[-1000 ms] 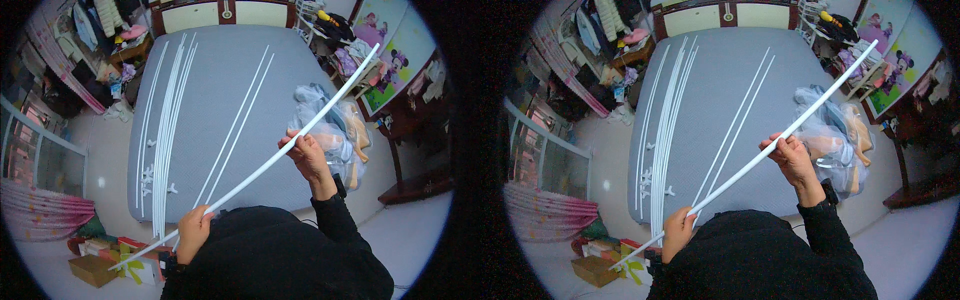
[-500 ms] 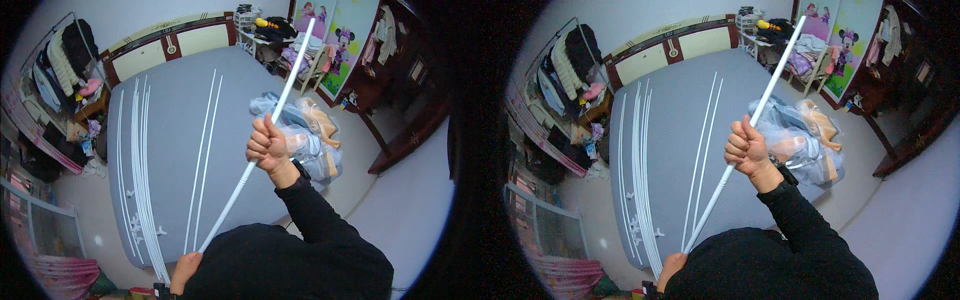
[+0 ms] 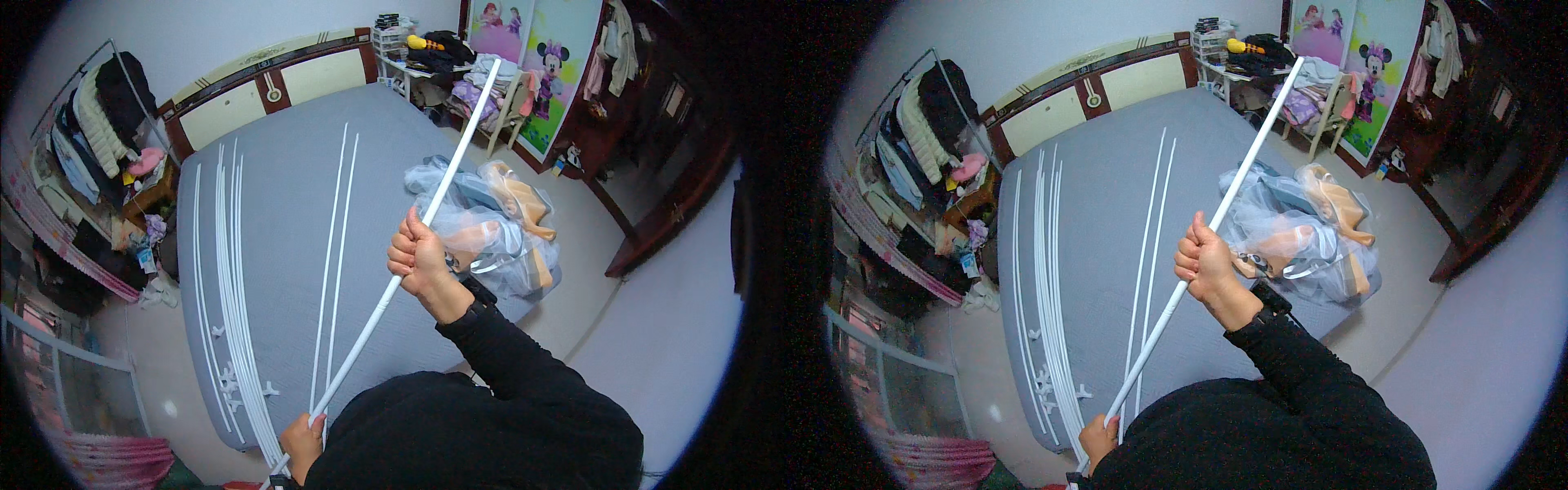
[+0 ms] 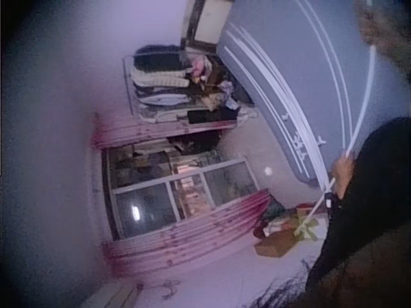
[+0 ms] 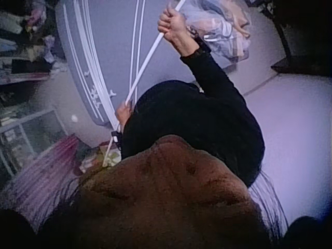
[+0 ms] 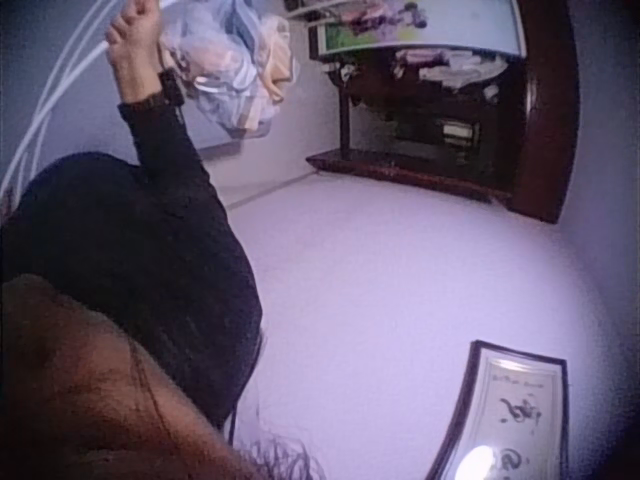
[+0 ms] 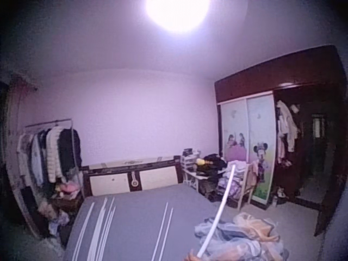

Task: The person repeatedly picks up two white plastic poles, aligns their ends, and pushes them together to form longer poles. After joining each pair, the person places the assembled pole on the bed. The process is repeated several times with different pairs of poles.

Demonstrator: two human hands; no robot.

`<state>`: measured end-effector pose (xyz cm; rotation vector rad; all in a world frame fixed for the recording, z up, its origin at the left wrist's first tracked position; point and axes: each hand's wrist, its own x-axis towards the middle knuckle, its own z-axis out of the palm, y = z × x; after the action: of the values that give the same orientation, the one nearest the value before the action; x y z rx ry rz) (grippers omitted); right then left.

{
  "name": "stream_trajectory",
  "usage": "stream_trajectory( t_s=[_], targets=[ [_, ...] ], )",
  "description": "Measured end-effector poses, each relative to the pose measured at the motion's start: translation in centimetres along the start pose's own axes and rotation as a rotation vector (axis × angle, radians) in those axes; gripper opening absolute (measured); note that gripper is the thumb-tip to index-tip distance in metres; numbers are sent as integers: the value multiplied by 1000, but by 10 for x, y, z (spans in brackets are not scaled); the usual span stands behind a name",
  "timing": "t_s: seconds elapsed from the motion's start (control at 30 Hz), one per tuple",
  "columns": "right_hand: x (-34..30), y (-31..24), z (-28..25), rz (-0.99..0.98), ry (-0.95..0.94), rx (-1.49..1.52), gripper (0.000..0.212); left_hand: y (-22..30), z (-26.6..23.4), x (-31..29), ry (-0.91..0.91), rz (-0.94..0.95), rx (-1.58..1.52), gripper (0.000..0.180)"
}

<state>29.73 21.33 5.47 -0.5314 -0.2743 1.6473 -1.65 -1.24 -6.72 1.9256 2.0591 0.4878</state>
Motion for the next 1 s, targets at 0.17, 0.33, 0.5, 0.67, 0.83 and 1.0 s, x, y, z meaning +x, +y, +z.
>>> stream_trajectory(
  t_s=[0.17, 0.33, 0.5, 0.67, 0.83, 1.0],
  targets=[
    [0, 0, -3, 2, -27, 0, 45, 3, -4, 3, -10, -6, -25, 44],
    [12, -19, -3, -75, -84, 4, 45, 11, -24, 14, -41, 15, -31, 40],
    [34, -100, -11, -96, -309, 94, 43, -1, -60, 37, 72, 76, 1, 29],
    [66, -187, -53, -50, -314, 146, 41, -18, -85, 53, 186, 133, 28, 27],
    [84, -250, -99, -200, 14, 263, 46, -36, -94, 55, 193, 94, 57, 29],
    [82, -277, -120, -284, 15, 196, 44, -39, -86, 54, 195, 100, 37, 28]
  ],
)
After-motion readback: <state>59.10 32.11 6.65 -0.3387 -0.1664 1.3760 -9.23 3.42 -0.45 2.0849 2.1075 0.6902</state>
